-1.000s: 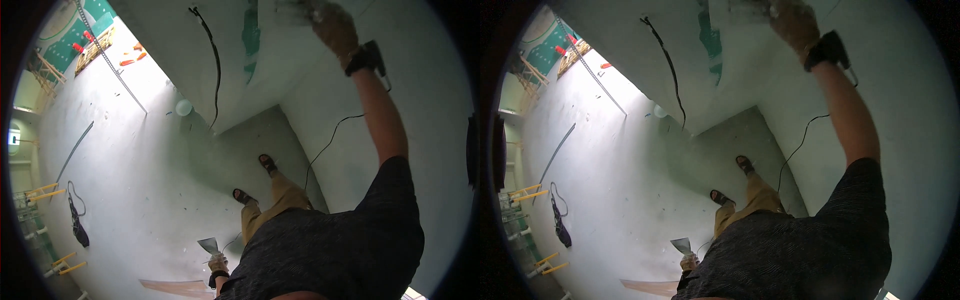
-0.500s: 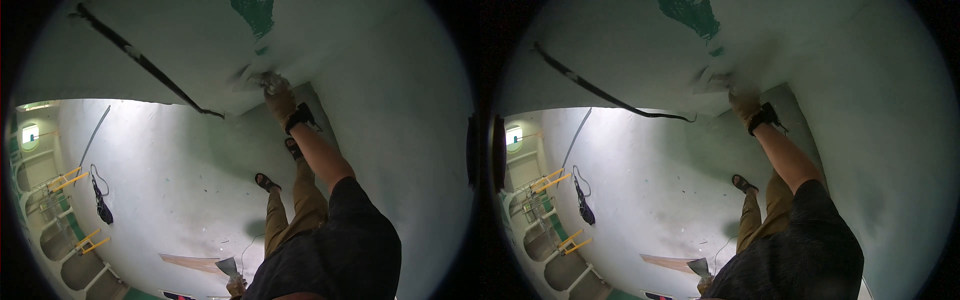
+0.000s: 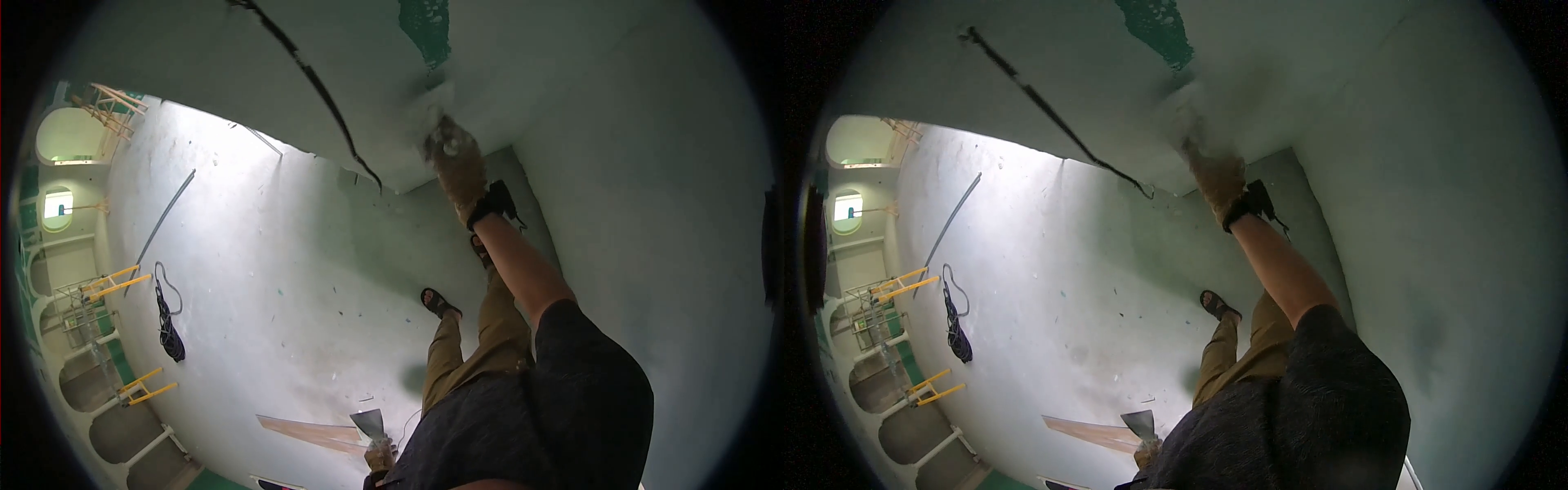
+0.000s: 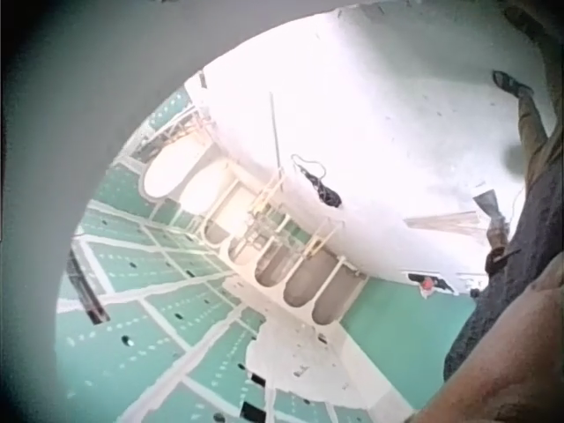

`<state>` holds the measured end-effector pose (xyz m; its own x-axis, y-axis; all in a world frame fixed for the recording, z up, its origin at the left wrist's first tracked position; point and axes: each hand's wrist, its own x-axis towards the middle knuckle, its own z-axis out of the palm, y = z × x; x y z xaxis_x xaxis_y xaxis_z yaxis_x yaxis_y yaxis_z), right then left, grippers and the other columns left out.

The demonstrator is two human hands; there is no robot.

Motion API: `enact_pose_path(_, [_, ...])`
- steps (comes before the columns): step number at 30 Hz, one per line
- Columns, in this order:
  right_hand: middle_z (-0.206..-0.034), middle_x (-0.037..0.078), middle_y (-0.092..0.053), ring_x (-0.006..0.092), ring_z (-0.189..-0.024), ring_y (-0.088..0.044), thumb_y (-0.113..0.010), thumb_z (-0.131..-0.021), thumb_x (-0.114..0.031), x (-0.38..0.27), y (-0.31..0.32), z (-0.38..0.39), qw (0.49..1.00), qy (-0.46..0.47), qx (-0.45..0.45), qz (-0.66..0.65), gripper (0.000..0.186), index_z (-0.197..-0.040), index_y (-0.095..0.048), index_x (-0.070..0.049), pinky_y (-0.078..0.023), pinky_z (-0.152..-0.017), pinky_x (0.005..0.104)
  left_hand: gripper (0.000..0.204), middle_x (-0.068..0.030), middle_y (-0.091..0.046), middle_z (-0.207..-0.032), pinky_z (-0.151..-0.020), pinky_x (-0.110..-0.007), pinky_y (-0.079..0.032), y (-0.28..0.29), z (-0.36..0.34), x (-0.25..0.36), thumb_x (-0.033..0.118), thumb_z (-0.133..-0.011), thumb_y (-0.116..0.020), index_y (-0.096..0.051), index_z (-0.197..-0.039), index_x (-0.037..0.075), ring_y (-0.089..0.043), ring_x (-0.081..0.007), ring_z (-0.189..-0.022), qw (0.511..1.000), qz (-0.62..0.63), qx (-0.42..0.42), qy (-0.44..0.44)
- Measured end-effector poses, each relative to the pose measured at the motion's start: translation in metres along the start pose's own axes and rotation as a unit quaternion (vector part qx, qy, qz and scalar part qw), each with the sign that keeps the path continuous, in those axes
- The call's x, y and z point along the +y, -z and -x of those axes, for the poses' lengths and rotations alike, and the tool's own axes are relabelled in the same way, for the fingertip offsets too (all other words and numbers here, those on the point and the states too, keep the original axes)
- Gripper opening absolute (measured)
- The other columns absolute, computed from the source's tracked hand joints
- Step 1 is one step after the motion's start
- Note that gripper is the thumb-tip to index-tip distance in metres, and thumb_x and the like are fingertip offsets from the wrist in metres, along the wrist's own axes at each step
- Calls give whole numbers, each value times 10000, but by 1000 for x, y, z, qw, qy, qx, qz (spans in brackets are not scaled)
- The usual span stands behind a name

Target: Applying and smoothing plaster or joint compound onto a drywall surface in a renovation site.

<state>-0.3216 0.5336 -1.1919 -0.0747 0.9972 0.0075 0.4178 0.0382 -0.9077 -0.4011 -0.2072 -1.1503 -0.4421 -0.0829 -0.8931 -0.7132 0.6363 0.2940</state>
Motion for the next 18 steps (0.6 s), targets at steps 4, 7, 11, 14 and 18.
enact_pose_path(4, [-1281, 163, -658, 345, -1090, -669, -643, -960, -338, -58, 10, -17, 985, 29, 42, -167, 460, -1306, -617, -36, -532, -948, 394, 341, -103, -692, -949, -738, -430, -568, 41, -56, -1, 137, -859, -690, -630, -1180, 39, -691, -315, -834, 984, 76, -145, 66])
enact_pose_path(7, [-1208, 125, -674, 287, -1009, -683, -641, -970, -327, -30, -54, -1, 954, 175, 19, 244, 420, -1289, -629, -54, -533, -904, 364, 356, -113, -695, -973, -745, -433, -573, 47, -64, -5, 146, -862, -694, -631, -1192, 27, -693, -318, -840, 993, 53, -104, 31])
enact_pose_path(11, [-1084, 58, -662, 196, -902, -645, -643, -983, -312, -8, -61, 42, 991, 59, -39, -114, 318, -1178, -652, -61, -530, -837, 364, 377, -127, -701, -1005, -755, -437, -580, 47, -58, -7, 158, -866, -699, -632, -1206, 11, -696, -321, -848, 999, 31, -35, -17])
enact_pose_path(14, [-1000, 50, -655, 174, -812, -605, -634, -985, -260, 62, -45, 33, 892, -222, -23, -393, 226, -1085, -650, -58, -524, -761, 388, 381, -132, -703, -1011, -753, -438, -583, 49, -50, 2, 155, -865, -697, -632, -1209, 6, -698, -321, -846, 999, 23, -26, -11])
enact_pose_path(18, [-853, 47, -615, 147, -674, -510, -597, -976, -141, 110, -79, -8, 701, -274, 20, -657, 85, -965, -626, -61, -466, -631, 395, 374, -140, -706, -1003, -736, -437, -587, 51, -37, 11, 130, -858, -683, -631, -1205, 1, -699, -314, -827, 996, 45, -52, 51])
